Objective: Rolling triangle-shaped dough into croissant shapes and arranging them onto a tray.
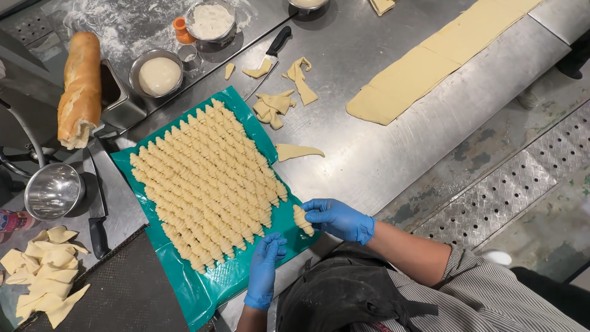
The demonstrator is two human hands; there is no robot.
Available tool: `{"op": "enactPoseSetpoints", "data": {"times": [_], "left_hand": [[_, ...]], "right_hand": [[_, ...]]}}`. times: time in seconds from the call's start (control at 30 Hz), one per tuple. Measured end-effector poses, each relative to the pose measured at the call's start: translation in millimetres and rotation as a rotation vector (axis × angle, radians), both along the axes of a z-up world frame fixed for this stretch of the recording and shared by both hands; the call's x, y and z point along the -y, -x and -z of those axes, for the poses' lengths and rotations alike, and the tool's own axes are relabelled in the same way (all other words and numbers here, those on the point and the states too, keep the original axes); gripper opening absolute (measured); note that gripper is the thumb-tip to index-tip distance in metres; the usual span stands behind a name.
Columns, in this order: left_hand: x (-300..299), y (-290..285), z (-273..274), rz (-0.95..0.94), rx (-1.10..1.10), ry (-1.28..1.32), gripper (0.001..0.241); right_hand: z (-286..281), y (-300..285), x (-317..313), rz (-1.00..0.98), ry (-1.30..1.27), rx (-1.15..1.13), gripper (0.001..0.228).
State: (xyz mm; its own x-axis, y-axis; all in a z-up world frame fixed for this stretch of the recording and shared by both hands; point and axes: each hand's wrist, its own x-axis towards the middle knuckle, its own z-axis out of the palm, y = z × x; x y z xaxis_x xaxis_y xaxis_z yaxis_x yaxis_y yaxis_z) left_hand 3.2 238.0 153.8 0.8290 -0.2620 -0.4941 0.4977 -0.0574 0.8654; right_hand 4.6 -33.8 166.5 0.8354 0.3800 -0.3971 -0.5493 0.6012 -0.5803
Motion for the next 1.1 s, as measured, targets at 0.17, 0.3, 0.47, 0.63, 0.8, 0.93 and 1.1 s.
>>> {"op": "enactPoseSetpoints", "data": {"times": [0.17, 0.3, 0.47, 0.63, 0.8, 0.93, 1.1], "left_hand": [[-13, 2, 6, 0.002, -0.020, 0.026, 0.037], [-25, 5, 7, 0.001, -0.028, 0.042, 0.036], [-31, 4, 14, 0.006, -0.023, 0.059, 0.037], [-1, -4, -23, -0.048, 0.020, -0.053, 0.044], [16, -11, -20, -0.025, 0.099, -0.015, 0.046], [15, -13, -1, -0.034, 0.047, 0.079, 0.043], [15, -11, 1, -0.038, 0.032, 0.073, 0.040]], "right_hand": [[16, -2, -7, 0.014, 0.043, -0.018, 0.044], [18, -10, -12, 0.023, 0.123, -0.028, 0.045], [9, -16, -25, 0.035, 0.133, -0.020, 0.045], [10, -9, -49, -0.065, 0.139, 0.055, 0.043], [-8, -5, -54, -0.071, 0.273, 0.095, 0.039], [-10, -1, -54, -0.040, 0.309, 0.083, 0.040], [-2, 3, -56, -0.032, 0.323, 0.065, 0.044]]}}
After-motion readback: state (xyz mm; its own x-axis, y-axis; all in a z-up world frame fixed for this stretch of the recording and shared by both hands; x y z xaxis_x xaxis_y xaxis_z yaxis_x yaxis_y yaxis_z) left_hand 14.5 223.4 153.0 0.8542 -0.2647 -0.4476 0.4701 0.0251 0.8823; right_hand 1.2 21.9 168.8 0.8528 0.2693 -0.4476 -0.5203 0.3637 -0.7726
